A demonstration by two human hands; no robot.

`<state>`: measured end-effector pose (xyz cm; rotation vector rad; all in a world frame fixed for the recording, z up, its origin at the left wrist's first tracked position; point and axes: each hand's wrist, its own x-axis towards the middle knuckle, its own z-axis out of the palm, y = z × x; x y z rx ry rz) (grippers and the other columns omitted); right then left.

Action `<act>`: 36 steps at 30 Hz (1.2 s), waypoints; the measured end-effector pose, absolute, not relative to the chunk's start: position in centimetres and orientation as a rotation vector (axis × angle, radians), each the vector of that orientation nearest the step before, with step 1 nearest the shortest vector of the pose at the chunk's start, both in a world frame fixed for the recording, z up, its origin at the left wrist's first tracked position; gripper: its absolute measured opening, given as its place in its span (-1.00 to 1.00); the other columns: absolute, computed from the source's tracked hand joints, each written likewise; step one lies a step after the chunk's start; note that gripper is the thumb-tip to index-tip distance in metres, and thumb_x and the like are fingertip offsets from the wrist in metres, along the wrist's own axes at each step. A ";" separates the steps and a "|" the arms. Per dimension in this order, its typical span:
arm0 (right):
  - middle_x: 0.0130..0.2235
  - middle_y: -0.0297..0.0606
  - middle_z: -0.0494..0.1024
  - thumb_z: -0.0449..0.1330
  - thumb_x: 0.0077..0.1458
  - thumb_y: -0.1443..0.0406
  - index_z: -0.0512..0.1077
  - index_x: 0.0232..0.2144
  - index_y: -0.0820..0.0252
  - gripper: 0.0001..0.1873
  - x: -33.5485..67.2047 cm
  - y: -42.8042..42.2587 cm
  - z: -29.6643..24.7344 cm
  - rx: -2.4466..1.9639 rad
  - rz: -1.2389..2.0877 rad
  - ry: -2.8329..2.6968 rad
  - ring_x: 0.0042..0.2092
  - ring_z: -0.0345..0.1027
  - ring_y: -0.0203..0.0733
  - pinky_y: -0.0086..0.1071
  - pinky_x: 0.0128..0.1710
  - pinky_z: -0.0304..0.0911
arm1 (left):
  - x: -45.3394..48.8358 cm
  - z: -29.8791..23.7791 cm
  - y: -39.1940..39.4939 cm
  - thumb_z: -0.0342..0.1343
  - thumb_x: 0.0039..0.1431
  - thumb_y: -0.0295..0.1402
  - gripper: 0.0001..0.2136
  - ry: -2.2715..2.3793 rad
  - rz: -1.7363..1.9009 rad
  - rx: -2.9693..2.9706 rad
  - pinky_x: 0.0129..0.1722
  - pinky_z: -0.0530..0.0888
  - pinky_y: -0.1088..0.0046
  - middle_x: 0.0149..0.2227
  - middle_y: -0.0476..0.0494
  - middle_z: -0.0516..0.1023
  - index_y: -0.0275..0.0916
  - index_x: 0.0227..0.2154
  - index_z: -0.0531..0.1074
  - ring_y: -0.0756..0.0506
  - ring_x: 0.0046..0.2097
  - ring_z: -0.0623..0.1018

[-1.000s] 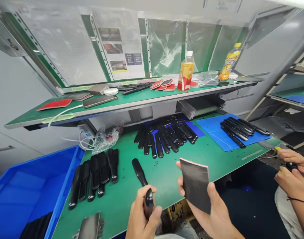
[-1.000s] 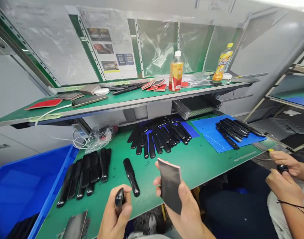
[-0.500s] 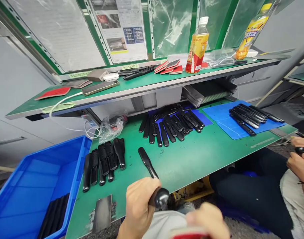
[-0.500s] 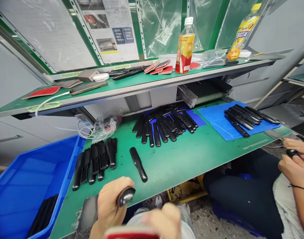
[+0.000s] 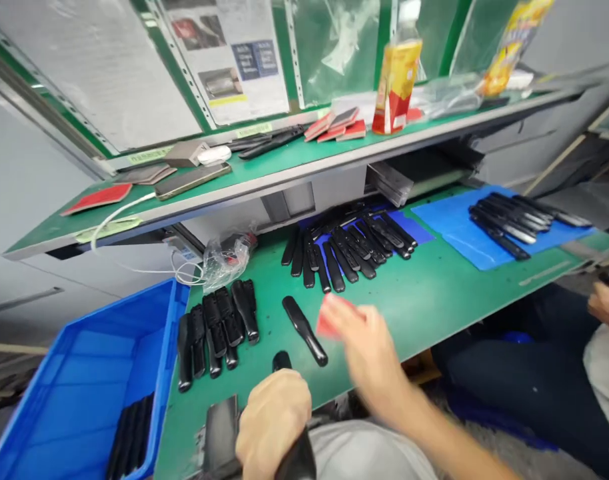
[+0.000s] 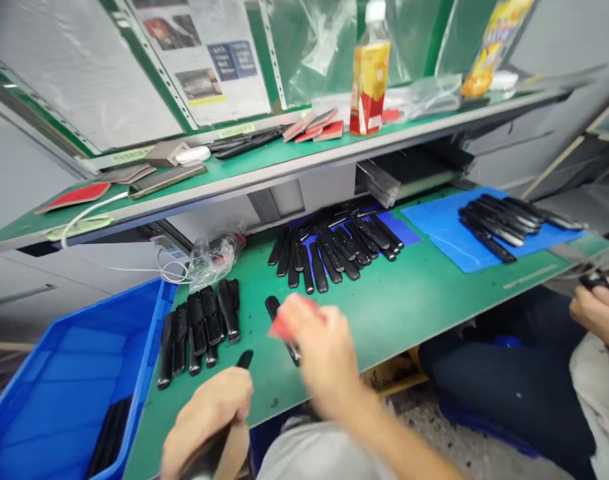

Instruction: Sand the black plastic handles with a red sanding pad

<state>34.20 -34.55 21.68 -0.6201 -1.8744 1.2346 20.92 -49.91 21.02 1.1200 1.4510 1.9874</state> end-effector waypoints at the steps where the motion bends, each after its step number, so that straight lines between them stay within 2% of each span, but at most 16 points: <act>1: 0.14 -0.23 0.52 -0.02 0.37 0.21 0.46 0.10 -0.06 -0.63 34.3 -34.9 21.9 -0.651 1.281 -1.866 0.13 0.41 -0.01 0.03 0.15 0.35 | 20.6 21.0 -49.7 0.34 0.02 -0.25 -0.86 1.495 1.990 1.205 -0.44 0.38 0.29 -0.58 -0.01 0.44 -0.05 -0.57 0.51 -0.11 -0.52 0.35; 3: 0.23 -0.26 0.44 0.03 0.35 0.14 0.37 0.19 -0.10 -0.59 34.7 -36.4 22.7 -0.682 1.535 -1.784 0.17 0.39 0.00 0.00 0.18 0.34 | 19.6 21.3 -49.0 0.32 0.05 -0.31 -0.96 1.670 1.938 1.502 -0.33 0.40 0.26 -0.49 -0.04 0.55 -0.02 -0.45 0.57 -0.14 -0.44 0.45; 5: 0.31 -0.20 0.33 0.20 0.20 0.00 0.28 0.26 -0.08 -0.38 35.1 -38.2 23.8 -0.630 1.811 -1.616 0.16 0.41 0.05 -0.10 0.13 0.41 | 18.3 22.1 -48.0 0.33 0.02 -0.44 -0.80 1.924 1.795 1.868 -0.16 0.36 0.26 -0.39 -0.04 0.63 0.01 -0.31 0.61 -0.13 -0.32 0.52; 7: 0.30 -0.13 0.34 0.32 0.07 -0.01 0.29 0.26 -0.04 -0.26 35.0 -39.5 24.8 -0.563 1.879 -1.471 0.16 0.42 0.08 -0.17 0.09 0.45 | 17.4 22.8 -47.1 0.30 0.01 -0.54 -0.67 2.198 1.541 2.267 0.04 0.27 0.25 -0.33 -0.01 0.63 0.06 -0.23 0.61 -0.10 -0.22 0.53; 10: 0.23 -0.17 0.43 0.28 0.18 0.19 0.39 0.19 -0.04 -0.48 34.0 -40.3 25.2 -0.577 1.744 -1.409 0.22 0.35 0.00 -0.19 0.22 0.33 | 17.5 23.2 -46.1 0.23 0.10 -0.57 -0.59 2.517 1.185 2.536 0.26 0.03 0.05 -0.08 -0.06 0.52 0.16 -0.13 0.57 -0.14 0.03 0.46; 13: 0.21 -0.25 0.45 0.20 0.24 0.29 0.38 0.18 -0.14 -0.53 32.9 -40.6 24.6 -0.625 1.644 -1.320 0.14 0.43 -0.12 -0.29 0.18 0.36 | 19.0 23.0 -45.1 0.33 0.05 -0.42 -0.36 2.771 1.497 1.769 0.31 -0.05 -0.13 0.33 -0.14 0.09 0.20 0.18 0.34 -0.33 0.36 0.11; 15: 0.20 -0.27 0.45 0.19 0.25 0.31 0.35 0.20 -0.17 -0.51 32.3 -41.1 24.1 -0.651 1.541 -1.288 0.11 0.43 -0.14 -0.32 0.14 0.39 | 20.1 23.0 -44.3 0.32 0.07 -0.32 -0.18 2.403 1.854 0.927 0.30 0.12 -0.09 0.40 -0.22 -0.04 0.12 0.34 0.05 -0.35 0.38 0.09; 17: 0.18 -0.28 0.45 0.18 0.25 0.33 0.33 0.21 -0.19 -0.49 31.8 -41.7 23.7 -0.664 1.471 -1.300 0.14 0.38 -0.13 -0.28 0.16 0.36 | 20.6 23.4 -43.5 0.13 0.21 -0.32 -0.29 1.698 1.966 0.285 0.21 0.35 0.03 0.33 -0.33 0.18 -0.04 0.37 -0.04 -0.28 0.28 0.33; 19: 0.19 -0.30 0.42 0.16 0.25 0.36 0.30 0.22 -0.22 -0.46 31.5 -42.0 23.7 -0.640 1.464 -1.316 0.18 0.33 -0.13 -0.24 0.22 0.30 | 20.6 24.3 -42.7 -0.07 0.31 -0.31 -0.48 1.129 1.948 -0.089 0.05 0.53 0.13 0.16 -0.40 0.42 -0.24 0.31 0.11 -0.23 0.10 0.54; 21: 0.20 -0.29 0.40 0.18 0.24 0.35 0.29 0.23 -0.20 -0.45 31.4 -41.8 23.9 -0.527 1.562 -1.382 0.22 0.30 -0.11 -0.22 0.24 0.26 | 20.1 25.5 -42.1 -0.16 0.38 -0.27 -0.60 0.822 1.952 -0.300 -0.22 0.63 0.35 -0.08 -0.33 0.57 -0.35 0.17 0.27 -0.12 -0.18 0.65; 23: 0.19 -0.25 0.40 0.21 0.22 0.26 0.32 0.22 -0.16 -0.48 31.9 -41.1 24.4 -0.426 1.699 -1.415 0.18 0.33 -0.10 -0.30 0.14 0.34 | 19.5 26.8 -41.6 -0.18 0.44 -0.28 -0.69 0.594 1.992 -0.414 -0.53 0.52 0.66 -0.34 -0.10 0.56 -0.35 0.03 0.34 0.08 -0.49 0.56; 25: 0.15 -0.24 0.44 0.21 0.22 0.13 0.33 0.21 -0.13 -0.49 32.7 -39.9 24.8 -0.422 1.784 -1.347 0.00 0.42 -0.17 -0.38 -0.06 0.41 | 19.1 27.8 -41.2 -0.18 0.46 -0.37 -0.77 0.388 2.007 -0.442 -0.68 0.33 0.81 -0.46 0.06 0.45 -0.36 -0.05 0.32 0.20 -0.64 0.40; 27: 0.14 -0.25 0.45 0.18 0.24 0.08 0.33 0.21 -0.11 -0.49 33.7 -38.6 24.9 -0.462 1.807 -1.268 -0.14 0.41 -0.24 -0.39 -0.14 0.40 | 18.9 28.5 -40.9 -0.20 0.47 -0.41 -0.80 0.321 2.008 -0.404 -0.70 0.29 0.82 -0.46 0.08 0.40 -0.39 -0.08 0.29 0.21 -0.65 0.35; 28: 0.18 -0.26 0.42 0.16 0.25 0.10 0.33 0.21 -0.10 -0.51 34.2 -38.0 24.9 -0.455 1.823 -1.279 -0.14 0.40 -0.24 -0.37 -0.09 0.39 | 18.9 28.7 -40.7 -0.20 0.47 -0.42 -0.82 0.345 1.995 -0.387 -0.69 0.30 0.80 -0.46 0.08 0.39 -0.39 -0.10 0.28 0.21 -0.64 0.34; 32: 0.36 -0.37 0.21 0.04 0.36 0.19 0.24 0.27 -0.19 -0.54 35.5 -36.2 24.1 -0.320 1.840 -1.513 0.07 0.36 -0.17 -0.22 0.11 0.30 | 19.2 28.8 -40.4 -0.18 0.47 -0.43 -0.84 0.474 1.956 -0.385 -0.72 0.28 0.78 -0.44 0.09 0.36 -0.34 -0.19 0.28 0.22 -0.65 0.30; 36: 0.38 -0.34 0.19 -0.02 0.36 0.01 0.16 0.33 -0.07 -0.44 35.9 -34.6 23.7 -0.136 1.571 -1.808 0.20 0.29 -0.04 -0.12 0.16 0.27 | 19.5 28.8 -40.1 -0.16 0.46 -0.42 -0.84 0.500 1.935 -0.368 -0.73 0.27 0.79 -0.42 0.08 0.37 -0.35 -0.14 0.30 0.23 -0.66 0.29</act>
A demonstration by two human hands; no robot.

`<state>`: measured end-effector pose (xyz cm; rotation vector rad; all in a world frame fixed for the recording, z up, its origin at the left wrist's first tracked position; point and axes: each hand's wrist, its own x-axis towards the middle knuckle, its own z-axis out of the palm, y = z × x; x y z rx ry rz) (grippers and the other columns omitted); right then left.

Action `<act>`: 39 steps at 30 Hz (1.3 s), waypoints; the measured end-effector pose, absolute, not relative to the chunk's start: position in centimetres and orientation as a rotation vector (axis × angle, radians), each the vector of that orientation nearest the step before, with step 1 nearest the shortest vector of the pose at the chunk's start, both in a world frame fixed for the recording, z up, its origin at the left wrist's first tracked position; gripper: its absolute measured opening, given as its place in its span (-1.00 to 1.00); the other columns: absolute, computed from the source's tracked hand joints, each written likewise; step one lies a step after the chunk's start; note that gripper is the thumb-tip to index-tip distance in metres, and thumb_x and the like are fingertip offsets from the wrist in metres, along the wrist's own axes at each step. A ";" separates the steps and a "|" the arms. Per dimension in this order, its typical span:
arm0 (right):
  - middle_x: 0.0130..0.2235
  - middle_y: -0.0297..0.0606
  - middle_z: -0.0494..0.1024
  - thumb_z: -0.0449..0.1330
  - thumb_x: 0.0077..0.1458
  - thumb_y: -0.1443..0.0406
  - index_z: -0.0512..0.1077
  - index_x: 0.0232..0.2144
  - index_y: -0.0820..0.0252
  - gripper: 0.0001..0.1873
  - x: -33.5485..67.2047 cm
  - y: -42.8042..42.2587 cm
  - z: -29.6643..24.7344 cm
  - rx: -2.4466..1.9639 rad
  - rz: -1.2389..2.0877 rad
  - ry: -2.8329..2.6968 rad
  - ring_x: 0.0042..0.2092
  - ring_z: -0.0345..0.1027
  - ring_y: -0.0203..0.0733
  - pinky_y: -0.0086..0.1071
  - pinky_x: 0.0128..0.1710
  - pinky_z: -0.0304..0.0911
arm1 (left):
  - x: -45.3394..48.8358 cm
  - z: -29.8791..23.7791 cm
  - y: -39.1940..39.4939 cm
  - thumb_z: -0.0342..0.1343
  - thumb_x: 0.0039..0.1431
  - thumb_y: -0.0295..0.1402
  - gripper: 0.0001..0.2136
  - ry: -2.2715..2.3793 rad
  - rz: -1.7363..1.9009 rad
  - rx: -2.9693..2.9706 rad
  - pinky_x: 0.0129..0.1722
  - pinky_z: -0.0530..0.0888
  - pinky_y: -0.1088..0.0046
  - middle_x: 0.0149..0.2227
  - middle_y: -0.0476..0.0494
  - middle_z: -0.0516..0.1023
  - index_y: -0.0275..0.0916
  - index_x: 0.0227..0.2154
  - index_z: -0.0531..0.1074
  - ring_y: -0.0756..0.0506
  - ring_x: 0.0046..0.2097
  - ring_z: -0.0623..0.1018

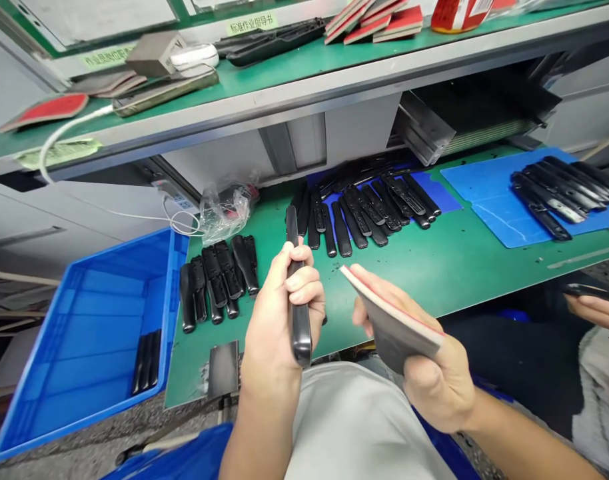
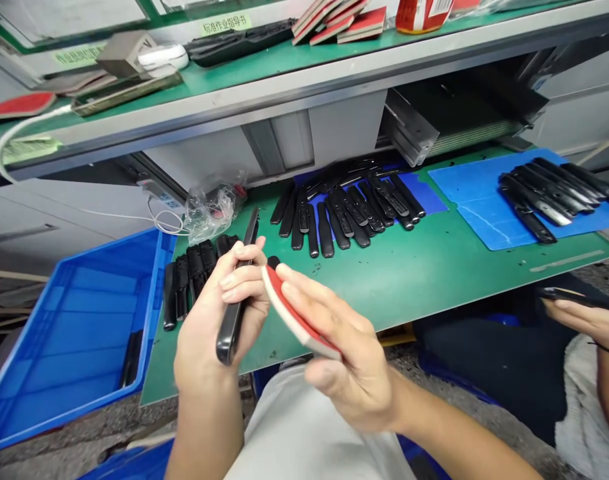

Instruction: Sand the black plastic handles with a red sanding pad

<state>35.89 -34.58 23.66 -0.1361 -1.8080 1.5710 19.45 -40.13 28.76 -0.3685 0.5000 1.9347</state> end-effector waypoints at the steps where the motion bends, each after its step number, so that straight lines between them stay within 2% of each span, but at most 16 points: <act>1: 0.39 -0.36 0.17 -0.02 0.36 0.01 0.16 0.33 -0.04 -0.44 35.9 -34.2 23.7 -0.097 1.478 -1.861 0.26 0.23 -0.02 -0.11 0.19 0.24 | 19.5 28.8 -40.1 -0.15 0.46 -0.42 -0.85 0.495 1.929 -0.359 -0.73 0.27 0.79 -0.42 0.08 0.38 -0.36 -0.13 0.30 0.23 -0.66 0.29; 3: 0.42 -0.34 0.11 -0.05 0.40 0.09 0.13 0.34 0.01 -0.47 35.6 -33.7 24.0 -0.034 1.278 -1.939 0.34 0.12 -0.04 -0.10 0.24 0.17 | 19.7 29.0 -40.1 -0.14 0.45 -0.42 -0.85 0.505 1.915 -0.350 -0.73 0.26 0.80 -0.43 0.09 0.38 -0.34 -0.14 0.31 0.24 -0.66 0.28; 5: 0.37 -0.17 0.22 -0.06 0.42 0.20 0.19 0.31 0.20 -0.52 35.1 -34.1 24.3 0.061 1.053 -2.021 0.32 0.17 -0.08 -0.11 0.23 0.15 | 19.9 29.1 -40.1 -0.13 0.45 -0.41 -0.85 0.541 1.902 -0.357 -0.73 0.26 0.80 -0.45 0.11 0.39 -0.30 -0.17 0.32 0.24 -0.67 0.27; 7: 0.11 -0.10 0.56 -0.04 0.41 0.30 0.36 0.15 0.35 -0.62 34.5 -35.1 24.4 0.253 0.887 -2.078 0.11 0.42 -0.21 -0.26 0.06 0.28 | 20.0 29.2 -40.0 -0.14 0.46 -0.40 -0.84 0.557 1.904 -0.355 -0.75 0.25 0.79 -0.46 0.12 0.39 -0.29 -0.18 0.33 0.23 -0.68 0.27; 8: -0.08 -0.17 0.67 -0.03 0.40 0.34 0.43 0.06 0.36 -0.67 34.2 -35.7 24.3 0.356 0.831 -2.097 -0.06 0.50 -0.29 -0.38 -0.10 0.33 | 19.9 29.1 -40.0 -0.15 0.46 -0.41 -0.83 0.550 1.915 -0.347 -0.74 0.26 0.79 -0.46 0.12 0.39 -0.30 -0.17 0.33 0.23 -0.67 0.28; 9: -0.24 -0.27 0.70 -0.01 0.38 0.37 0.47 -0.01 0.32 -0.70 33.9 -36.2 24.3 0.429 0.788 -2.116 -0.20 0.51 -0.34 -0.45 -0.25 0.34 | 19.8 29.1 -40.0 -0.16 0.46 -0.41 -0.83 0.533 1.930 -0.338 -0.73 0.27 0.80 -0.46 0.11 0.40 -0.32 -0.14 0.33 0.23 -0.66 0.30; 10: -0.29 -0.31 0.70 0.02 0.35 0.38 0.49 -0.03 0.29 -0.72 33.7 -36.6 24.2 0.455 0.761 -2.136 -0.27 0.50 -0.36 -0.48 -0.35 0.32 | 19.7 29.0 -39.9 -0.17 0.46 -0.41 -0.82 0.519 1.933 -0.335 -0.73 0.27 0.80 -0.46 0.11 0.40 -0.33 -0.12 0.33 0.23 -0.66 0.31; 14: 0.02 -0.16 0.63 0.05 0.31 0.37 0.43 0.06 0.30 -0.67 33.1 -36.1 24.1 0.411 0.682 -2.149 0.00 0.49 -0.23 -0.36 -0.29 0.34 | 18.8 28.5 -39.8 -0.21 0.48 -0.34 -0.74 0.490 1.846 -0.366 -0.80 0.23 0.77 -0.51 0.16 0.38 -0.33 -0.02 0.35 0.21 -0.72 0.28; 17: -0.02 -0.14 0.66 -0.03 0.35 0.43 0.45 0.02 0.35 -0.68 32.9 -35.5 24.8 0.453 0.699 -2.136 -0.02 0.51 -0.33 -0.45 -0.33 0.35 | 18.4 28.3 -39.7 -0.22 0.48 -0.32 -0.69 0.472 1.838 -0.391 -0.80 0.23 0.77 -0.53 0.16 0.37 -0.35 0.06 0.32 0.20 -0.71 0.29; 20: -0.12 -0.03 0.69 -0.11 0.39 0.37 0.47 -0.02 0.37 -0.63 33.1 -35.6 26.0 0.473 0.764 -2.184 -0.11 0.56 -0.26 -0.42 -0.30 0.39 | 18.6 28.3 -39.9 -0.16 0.46 -0.34 -0.69 0.437 1.890 -0.360 -0.64 0.40 0.74 -0.55 0.14 0.37 -0.37 0.12 0.29 0.16 -0.60 0.41; 23: -0.32 -0.25 0.70 -0.09 0.41 0.21 0.53 -0.04 0.12 -0.61 34.2 -36.1 27.1 0.454 1.281 -2.264 -0.38 0.53 -0.30 -0.47 -0.43 0.37 | 19.1 28.5 -40.2 -0.12 0.44 -0.37 -0.67 0.385 1.951 -0.281 -0.56 0.43 0.70 -0.52 0.11 0.39 -0.39 0.17 0.26 0.14 -0.54 0.41; 24: -0.31 -0.30 0.70 -0.04 0.39 0.12 0.53 -0.02 -0.01 -0.63 34.7 -36.2 27.3 0.379 1.466 -2.181 -0.40 0.51 -0.29 -0.46 -0.42 0.39 | 19.3 28.7 -40.3 -0.12 0.44 -0.37 -0.67 0.383 1.956 -0.263 -0.59 0.40 0.70 -0.53 0.11 0.38 -0.38 0.17 0.27 0.14 -0.55 0.39; 27: -0.04 -0.32 0.64 -0.06 0.33 -0.04 0.38 0.13 -0.30 -0.58 36.5 -35.7 27.0 0.025 1.706 -1.784 -0.27 0.53 -0.19 -0.31 -0.23 0.45 | 19.8 29.2 -40.7 -0.12 0.44 -0.38 -0.68 0.413 1.952 -0.236 -0.63 0.35 0.72 -0.55 0.13 0.34 -0.35 0.15 0.31 0.15 -0.59 0.37; 32: 0.02 -0.12 0.55 -0.21 0.15 -0.31 0.23 0.28 -0.14 -0.18 38.0 -34.5 25.3 -0.394 2.070 -1.439 -0.22 0.48 -0.04 -0.19 -0.33 0.44 | 20.2 29.7 -40.8 -0.11 0.43 -0.37 -0.66 0.418 1.942 -0.224 -0.62 0.34 0.71 -0.56 0.12 0.34 -0.35 0.17 0.32 0.13 -0.58 0.37; 37: 0.17 -0.17 0.43 0.13 0.05 -0.24 0.06 0.34 -0.22 -0.13 38.0 -35.4 25.1 -0.384 1.827 -1.635 -0.17 0.45 -0.06 -0.19 -0.25 0.45 | 20.4 29.4 -40.8 -0.02 0.39 -0.35 -0.64 0.455 1.929 -0.176 -0.59 0.36 0.66 -0.57 0.12 0.32 -0.32 0.18 0.32 0.09 -0.54 0.36; 39: 0.24 -0.16 0.34 0.11 0.17 -0.12 0.07 0.34 -0.18 -0.25 37.5 -36.1 24.7 -0.341 1.627 -1.763 -0.10 0.44 -0.05 -0.18 -0.21 0.46 | 20.5 29.1 -40.9 -0.01 0.40 -0.29 -0.65 0.493 1.901 -0.143 -0.68 0.25 0.70 -0.52 0.10 0.35 -0.30 0.16 0.35 0.12 -0.57 0.29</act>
